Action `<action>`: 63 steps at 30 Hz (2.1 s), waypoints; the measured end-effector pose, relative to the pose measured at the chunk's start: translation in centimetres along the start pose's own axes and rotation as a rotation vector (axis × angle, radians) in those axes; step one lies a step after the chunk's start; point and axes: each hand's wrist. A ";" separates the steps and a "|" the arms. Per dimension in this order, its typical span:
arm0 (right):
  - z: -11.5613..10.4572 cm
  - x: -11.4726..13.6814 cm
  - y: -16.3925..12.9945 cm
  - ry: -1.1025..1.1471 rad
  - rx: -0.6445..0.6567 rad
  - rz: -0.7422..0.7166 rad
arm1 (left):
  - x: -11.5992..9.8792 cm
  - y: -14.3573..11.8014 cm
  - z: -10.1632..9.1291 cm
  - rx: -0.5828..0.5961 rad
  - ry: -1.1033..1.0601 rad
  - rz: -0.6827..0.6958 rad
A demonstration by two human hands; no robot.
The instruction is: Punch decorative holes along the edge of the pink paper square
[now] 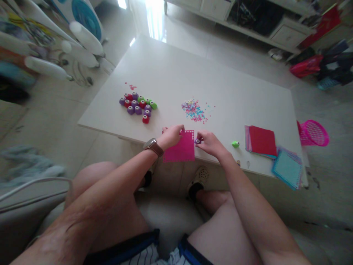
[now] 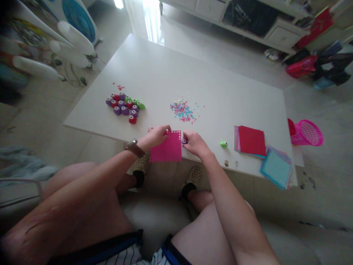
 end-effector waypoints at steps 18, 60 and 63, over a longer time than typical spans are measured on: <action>-0.1 0.2 -0.1 0.032 0.016 -0.015 | 0.3 0.2 0.3 -0.012 -0.006 0.011; -1.2 -0.8 -0.4 0.181 0.205 0.213 | -0.7 -1.1 2.3 -0.001 0.106 0.208; -1.1 -0.7 -0.3 0.197 0.197 0.214 | -0.5 -1.1 2.5 0.010 0.105 0.227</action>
Point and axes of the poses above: each hand's wrist, its own y-axis towards the middle knuckle, its own z-axis out of the palm, x = y × z, and after that the axes turned 3 degrees about y, right-handed
